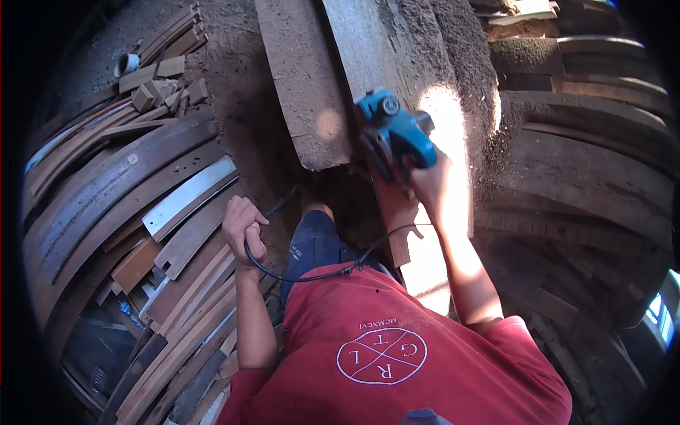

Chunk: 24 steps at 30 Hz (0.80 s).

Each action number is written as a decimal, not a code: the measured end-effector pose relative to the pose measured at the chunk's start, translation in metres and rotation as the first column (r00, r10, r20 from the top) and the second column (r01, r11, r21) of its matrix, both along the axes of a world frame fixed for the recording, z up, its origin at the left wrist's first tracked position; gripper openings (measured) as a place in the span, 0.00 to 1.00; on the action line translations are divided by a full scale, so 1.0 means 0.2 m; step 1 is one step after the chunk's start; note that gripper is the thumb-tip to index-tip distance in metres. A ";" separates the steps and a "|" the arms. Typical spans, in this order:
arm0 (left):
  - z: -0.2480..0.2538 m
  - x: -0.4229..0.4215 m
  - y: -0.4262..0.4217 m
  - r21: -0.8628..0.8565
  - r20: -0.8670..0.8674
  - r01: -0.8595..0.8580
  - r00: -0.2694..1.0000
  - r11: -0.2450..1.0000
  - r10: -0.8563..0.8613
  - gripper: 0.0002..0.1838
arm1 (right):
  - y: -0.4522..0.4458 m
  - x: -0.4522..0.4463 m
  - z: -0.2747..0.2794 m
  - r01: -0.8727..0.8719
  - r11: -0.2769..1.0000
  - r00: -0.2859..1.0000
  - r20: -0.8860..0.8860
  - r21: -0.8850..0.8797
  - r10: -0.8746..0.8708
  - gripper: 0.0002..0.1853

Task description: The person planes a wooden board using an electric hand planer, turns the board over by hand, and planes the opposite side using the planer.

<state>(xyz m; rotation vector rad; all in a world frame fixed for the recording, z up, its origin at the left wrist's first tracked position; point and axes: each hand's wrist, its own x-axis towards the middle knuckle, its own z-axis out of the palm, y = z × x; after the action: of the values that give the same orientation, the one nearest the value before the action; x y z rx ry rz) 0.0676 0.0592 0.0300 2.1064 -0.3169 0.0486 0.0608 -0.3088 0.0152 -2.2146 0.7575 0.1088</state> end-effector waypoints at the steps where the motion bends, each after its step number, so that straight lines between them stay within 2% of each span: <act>1: -0.01 0.02 0.01 -0.007 0.000 -0.023 1.000 1.000 0.023 0.14 | 0.02 0.16 0.03 0.006 0.998 1.000 -0.020 -0.062 -0.007 0.16; 2: -0.01 0.05 0.01 -0.004 -0.003 -0.033 0.999 0.999 0.033 0.14 | 0.05 0.31 0.09 0.006 1.000 1.000 0.004 0.003 -0.006 0.15; 3: -0.01 0.08 0.01 0.000 -0.005 -0.049 0.999 0.999 0.049 0.14 | 0.03 0.44 0.04 -0.032 0.996 0.999 0.033 -0.080 0.034 0.25; 5: -0.01 0.13 0.01 0.007 -0.014 -0.067 0.998 0.998 0.067 0.14 | 0.06 0.75 0.03 -0.059 0.993 0.994 0.081 -0.104 0.067 0.17; 7: 0.00 0.19 0.02 0.013 -0.012 -0.070 0.997 0.997 0.070 0.14 | 0.10 1.05 0.04 -0.038 0.982 0.990 0.128 -0.187 0.063 0.16; 8: 0.00 0.21 0.03 0.016 -0.015 -0.074 0.997 0.997 0.075 0.14 | 0.07 1.22 -0.03 -0.090 0.977 0.972 0.199 -0.192 0.128 0.15; 9: 0.01 0.23 0.03 0.014 -0.012 -0.090 0.996 0.996 0.091 0.14 | 0.07 1.39 -0.05 -0.032 0.973 0.988 0.138 -0.231 0.065 0.16; 10: 0.01 0.25 0.04 0.011 -0.005 -0.105 0.994 0.994 0.105 0.14 | 0.08 1.54 -0.05 -0.006 0.962 0.990 0.135 -0.273 0.045 0.25; 12: 0.02 0.29 0.05 0.014 0.015 -0.115 0.993 0.993 0.115 0.14 | 0.03 1.83 -0.15 -0.027 0.933 0.975 0.198 -0.360 0.105 0.27; 13: 0.03 0.31 0.06 0.015 0.033 -0.123 0.992 0.992 0.123 0.14 | 0.14 1.87 0.04 0.028 0.979 0.962 0.272 -0.200 0.028 0.18; 16: 0.04 0.33 0.08 0.020 0.040 -0.116 0.993 0.993 0.115 0.14 | 0.07 2.06 -0.04 -0.006 0.977 0.978 0.204 -0.212 0.050 0.19; 17: 0.06 0.34 0.07 0.017 0.035 -0.111 0.993 0.994 0.111 0.14 | 0.05 2.07 -0.06 -0.069 0.970 0.962 0.243 -0.233 0.127 0.19; 18: 0.06 0.32 0.08 0.020 0.023 -0.088 0.996 0.996 0.088 0.14 | 0.01 2.02 -0.11 -0.049 0.972 0.967 0.232 -0.230 0.104 0.19; 20: 0.06 0.31 0.08 0.030 0.094 -0.077 0.993 0.997 0.074 0.14 | 0.01 1.86 -0.07 -0.118 0.964 0.964 0.205 -0.239 0.169 0.20; 21: 0.08 0.28 0.07 0.021 0.066 -0.093 0.994 0.995 0.092 0.14 | 0.00 1.69 -0.08 -0.077 0.978 0.954 0.271 -0.193 0.129 0.20; 22: 0.08 0.25 0.05 0.013 0.070 -0.076 0.995 0.997 0.075 0.14 | -0.01 1.50 -0.05 -0.112 0.983 0.960 0.238 -0.149 0.145 0.21; 23: 0.09 0.22 0.04 0.007 0.075 -0.074 0.994 0.997 0.073 0.14 | -0.10 1.34 -0.19 -0.134 0.963 0.975 0.143 -0.233 0.170 0.24; 24: 0.09 0.19 0.03 0.004 0.082 -0.073 0.994 0.997 0.072 0.14 | -0.08 1.06 -0.13 -0.201 0.959 0.931 0.266 -0.200 0.251 0.20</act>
<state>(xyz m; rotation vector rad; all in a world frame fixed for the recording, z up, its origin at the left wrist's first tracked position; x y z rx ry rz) 0.1054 0.0656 0.0486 2.1266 -0.2895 0.1773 0.2736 -0.3249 -0.0110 -2.4043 0.3584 -0.1697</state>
